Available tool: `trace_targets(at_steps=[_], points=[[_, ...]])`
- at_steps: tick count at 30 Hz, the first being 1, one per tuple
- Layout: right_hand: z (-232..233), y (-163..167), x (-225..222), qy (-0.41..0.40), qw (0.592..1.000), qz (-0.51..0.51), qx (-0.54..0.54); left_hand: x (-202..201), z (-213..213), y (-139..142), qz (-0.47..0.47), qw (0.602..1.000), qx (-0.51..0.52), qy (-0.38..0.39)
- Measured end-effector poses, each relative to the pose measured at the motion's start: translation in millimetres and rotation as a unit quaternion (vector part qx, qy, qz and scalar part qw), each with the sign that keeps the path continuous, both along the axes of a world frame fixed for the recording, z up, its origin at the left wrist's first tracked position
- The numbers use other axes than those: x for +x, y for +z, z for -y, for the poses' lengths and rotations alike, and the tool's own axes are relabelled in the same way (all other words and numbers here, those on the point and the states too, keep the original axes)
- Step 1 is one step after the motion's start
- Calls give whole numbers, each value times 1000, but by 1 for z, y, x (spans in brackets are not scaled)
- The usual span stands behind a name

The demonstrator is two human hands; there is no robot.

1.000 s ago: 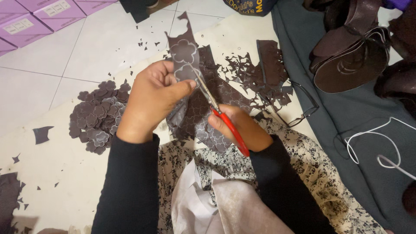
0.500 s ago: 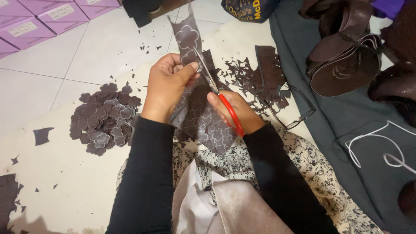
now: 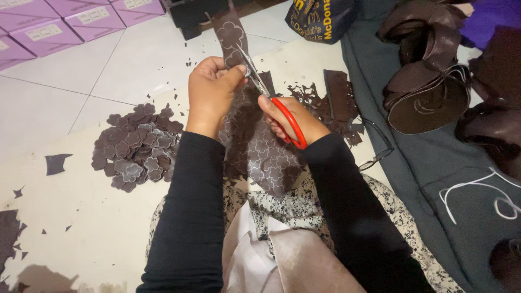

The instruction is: The person sits on the floor and uses red-handled scissors to cut flower-shaped pieces from a brown patterned sheet. They repeatedly cut along the outlines, place the finished shapes into a growing pile, and trim the remaining sheet to continue cutting more shapes.

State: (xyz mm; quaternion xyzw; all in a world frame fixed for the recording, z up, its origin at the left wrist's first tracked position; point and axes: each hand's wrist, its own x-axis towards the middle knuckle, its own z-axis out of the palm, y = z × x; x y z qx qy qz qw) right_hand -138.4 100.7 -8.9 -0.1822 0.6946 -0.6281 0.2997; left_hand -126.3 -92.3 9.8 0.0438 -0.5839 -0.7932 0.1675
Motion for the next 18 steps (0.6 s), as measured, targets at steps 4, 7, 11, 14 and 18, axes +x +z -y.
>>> trace_targets(at_steps=[4, 7, 11, 14, 18], points=[[3, 0, 5, 0, 999, -31, 15, 4, 0, 0, -16, 1000, 26, 8], [10, 0, 12, -11, 998, -58, 15, 10, -2, -2, 5, 996, 85, 21], [24, -2, 28, -49, 997, -62, -1, 21, -6, -6, 33, 989, 133, 62], [37, -4, 41, -78, 994, -73, 8, 28, -8, -10, 59, 978, 181, 85], [51, -8, 56, -122, 991, -34, -36, 36, -14, -16, 72, 962, 243, 104]])
